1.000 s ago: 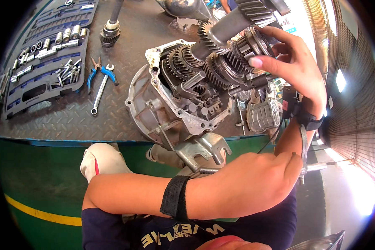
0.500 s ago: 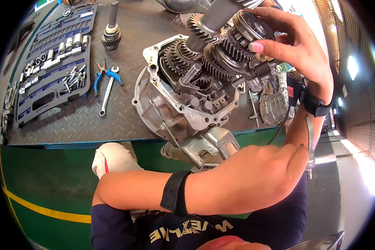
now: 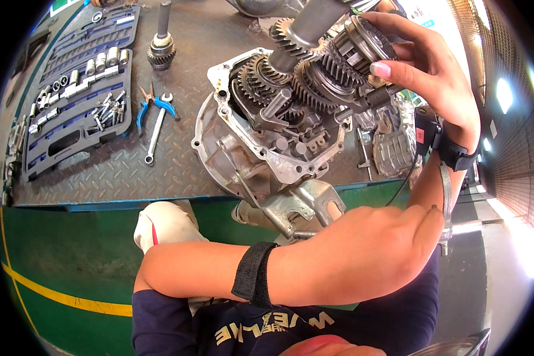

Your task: The person assembles internal transmission components by hand, placing gears, synchronizer rings, and shafts into the housing and onto the gear clusters.

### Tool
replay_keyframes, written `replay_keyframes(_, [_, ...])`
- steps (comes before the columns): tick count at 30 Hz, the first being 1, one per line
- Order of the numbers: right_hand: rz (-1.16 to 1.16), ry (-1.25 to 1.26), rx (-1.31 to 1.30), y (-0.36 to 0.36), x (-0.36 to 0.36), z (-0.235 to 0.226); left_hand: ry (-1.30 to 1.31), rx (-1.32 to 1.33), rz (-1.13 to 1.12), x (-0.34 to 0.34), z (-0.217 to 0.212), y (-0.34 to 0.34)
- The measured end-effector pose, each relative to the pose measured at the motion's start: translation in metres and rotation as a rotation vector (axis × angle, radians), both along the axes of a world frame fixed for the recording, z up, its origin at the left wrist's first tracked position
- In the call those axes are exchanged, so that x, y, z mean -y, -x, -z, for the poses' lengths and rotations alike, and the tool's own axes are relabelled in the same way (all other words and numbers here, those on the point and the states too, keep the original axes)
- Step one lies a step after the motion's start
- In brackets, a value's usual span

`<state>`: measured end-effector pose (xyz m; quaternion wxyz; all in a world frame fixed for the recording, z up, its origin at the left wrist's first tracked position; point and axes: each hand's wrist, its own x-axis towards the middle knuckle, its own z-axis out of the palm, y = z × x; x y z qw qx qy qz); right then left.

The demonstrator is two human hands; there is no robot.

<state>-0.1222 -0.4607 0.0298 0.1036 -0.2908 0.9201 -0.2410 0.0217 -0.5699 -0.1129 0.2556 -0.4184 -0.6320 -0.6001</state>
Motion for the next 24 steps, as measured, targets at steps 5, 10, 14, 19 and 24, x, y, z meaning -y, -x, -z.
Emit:
replay_keyframes(5, [0.072,0.046,-0.087,-0.005,0.001,0.011,-0.03,0.008,0.023,-0.001,0.0,-0.001])
replay_keyframes(10, [0.098,-0.007,-0.241,-0.009,0.008,0.014,-0.023,0.014,0.033,-0.003,0.002,0.0])
replay_keyframes(14, [0.128,-0.099,-0.292,-0.012,0.017,0.01,-0.022,0.012,0.04,-0.004,0.003,0.0])
replay_keyframes(19, [0.197,-0.164,-0.423,-0.017,0.026,0.015,0.005,0.016,0.017,-0.002,0.003,-0.001])
replay_keyframes(24, [0.226,-0.172,-0.51,-0.016,0.031,0.021,0.011,0.02,0.022,-0.002,0.002,-0.001])
